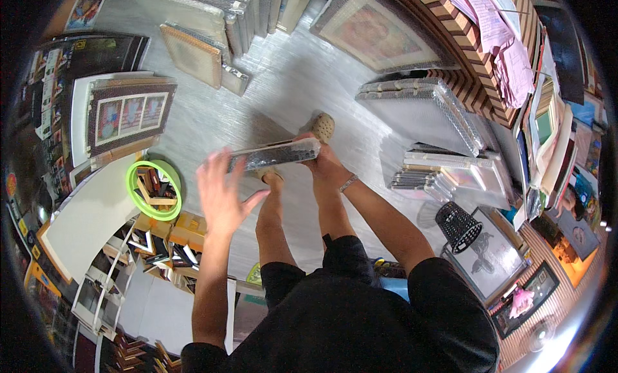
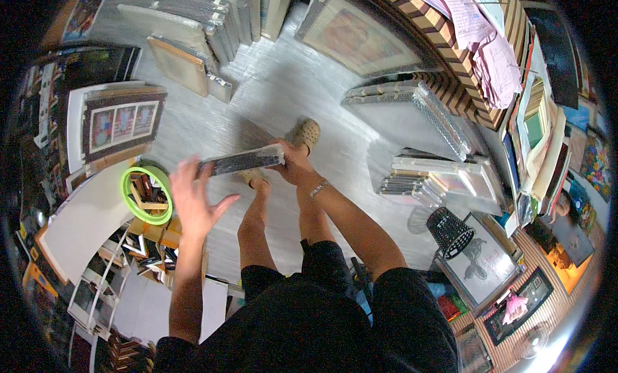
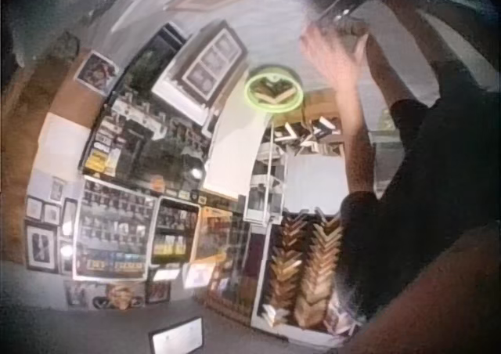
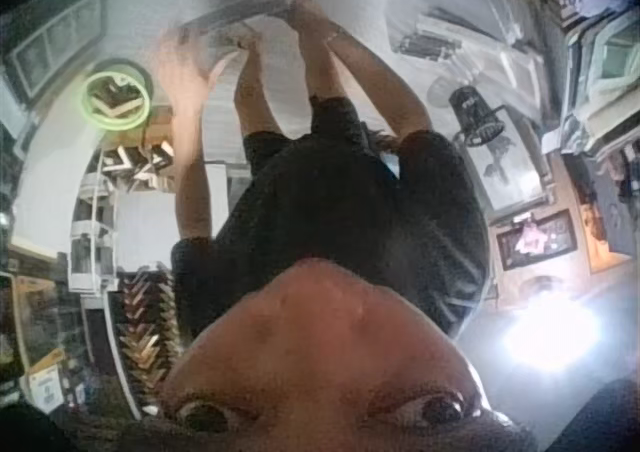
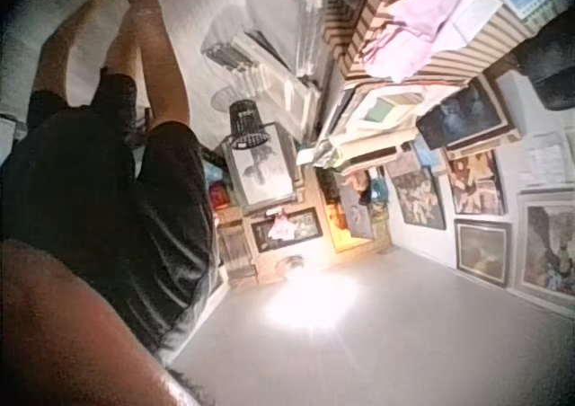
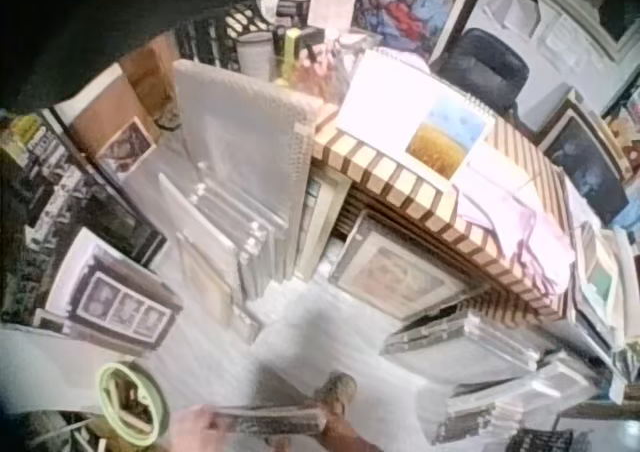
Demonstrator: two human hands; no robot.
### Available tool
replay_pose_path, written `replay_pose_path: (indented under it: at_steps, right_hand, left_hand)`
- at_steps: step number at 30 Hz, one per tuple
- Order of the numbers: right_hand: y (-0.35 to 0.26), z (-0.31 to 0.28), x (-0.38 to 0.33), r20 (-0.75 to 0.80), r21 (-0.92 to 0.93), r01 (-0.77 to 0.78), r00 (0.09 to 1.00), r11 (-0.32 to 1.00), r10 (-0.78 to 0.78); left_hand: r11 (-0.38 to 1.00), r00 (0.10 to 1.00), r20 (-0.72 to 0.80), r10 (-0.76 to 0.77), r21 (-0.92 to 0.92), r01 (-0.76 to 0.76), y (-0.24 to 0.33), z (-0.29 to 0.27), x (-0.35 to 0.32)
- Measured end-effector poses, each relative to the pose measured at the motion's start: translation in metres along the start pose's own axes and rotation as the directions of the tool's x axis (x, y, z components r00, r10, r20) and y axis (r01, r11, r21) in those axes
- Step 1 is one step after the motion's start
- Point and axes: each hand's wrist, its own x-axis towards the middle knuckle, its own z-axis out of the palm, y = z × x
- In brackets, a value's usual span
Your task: The person walks through a cluttered shop, picks up a framed picture, and places it on a table outside. They then return inside, kneel on the floor, and wrap several picture frames with bubble wrap, stacking them in piles.
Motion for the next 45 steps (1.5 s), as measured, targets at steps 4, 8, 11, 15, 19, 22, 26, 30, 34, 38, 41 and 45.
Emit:
replay_pose_path:
  at_steps: [4, 8, 11, 15, 19, 22, 26, 30, 34, 38, 41, 45]
  right_hand:
    - [-0.039, -0.039, 0.006, 0.211, -0.313, 0.072, 0.978, 0.947, -0.005]
    - [-0.008, -0.163, 0.054, -0.070, -0.691, 0.006, 0.995, 0.723, -0.076]
    - [-0.012, -0.268, 0.113, -0.392, -0.880, -0.213, 0.832, 0.425, -0.393]
    - [-0.005, -0.335, 0.155, -0.496, -0.868, -0.481, 0.853, 0.124, -0.163]
    - [-0.013, -0.339, 0.172, -0.578, -0.794, -0.587, 0.810, 0.157, 0.100]
    - [-0.014, -0.325, 0.161, -0.542, -0.840, -0.538, 0.838, 0.071, -0.066]
    - [0.008, -0.315, 0.137, -0.388, -0.913, -0.338, 0.892, 0.228, -0.230]
    - [0.008, -0.315, 0.131, -0.352, -0.897, -0.319, 0.934, 0.306, -0.056]
    - [-0.009, -0.336, 0.151, -0.383, -0.866, -0.409, 0.912, 0.287, 0.145]
    - [0.060, -0.392, 0.170, -0.192, -0.962, -0.154, 0.969, 0.226, -0.156]
    - [0.075, -0.400, 0.196, -0.236, -0.842, -0.190, 0.971, 0.505, -0.028]
    - [0.081, -0.405, 0.224, -0.264, -0.522, -0.380, 0.923, 0.763, 0.279]
  left_hand:
    - [0.971, 0.875, 0.422, -0.238, 0.127, 0.203, 0.014, 0.002, 0.033]
    - [0.995, 0.896, 0.433, -0.100, 0.031, 0.096, 0.015, 0.001, 0.024]
    - [0.994, 0.892, 0.437, -0.113, 0.055, 0.099, 0.019, 0.004, 0.019]
    - [0.985, 0.898, 0.407, -0.167, 0.105, 0.136, 0.027, 0.008, 0.016]
    - [0.974, 0.892, 0.396, -0.217, 0.149, 0.171, 0.034, 0.011, 0.006]
    - [0.973, 0.903, 0.372, -0.215, 0.163, 0.164, 0.033, 0.018, -0.008]
    - [0.969, 0.905, 0.362, -0.225, 0.181, 0.168, 0.040, 0.016, -0.006]
    - [0.964, 0.887, 0.387, -0.252, 0.177, 0.196, 0.043, 0.014, -0.005]
    - [0.960, 0.877, 0.396, -0.272, 0.181, 0.216, 0.043, 0.014, -0.003]
    - [0.967, 0.882, 0.401, -0.248, 0.160, 0.199, 0.038, 0.014, 0.006]
    - [0.962, 0.869, 0.417, -0.265, 0.174, 0.210, 0.039, 0.013, 0.008]
    - [0.954, 0.853, 0.433, -0.292, 0.192, 0.229, 0.042, 0.012, 0.007]
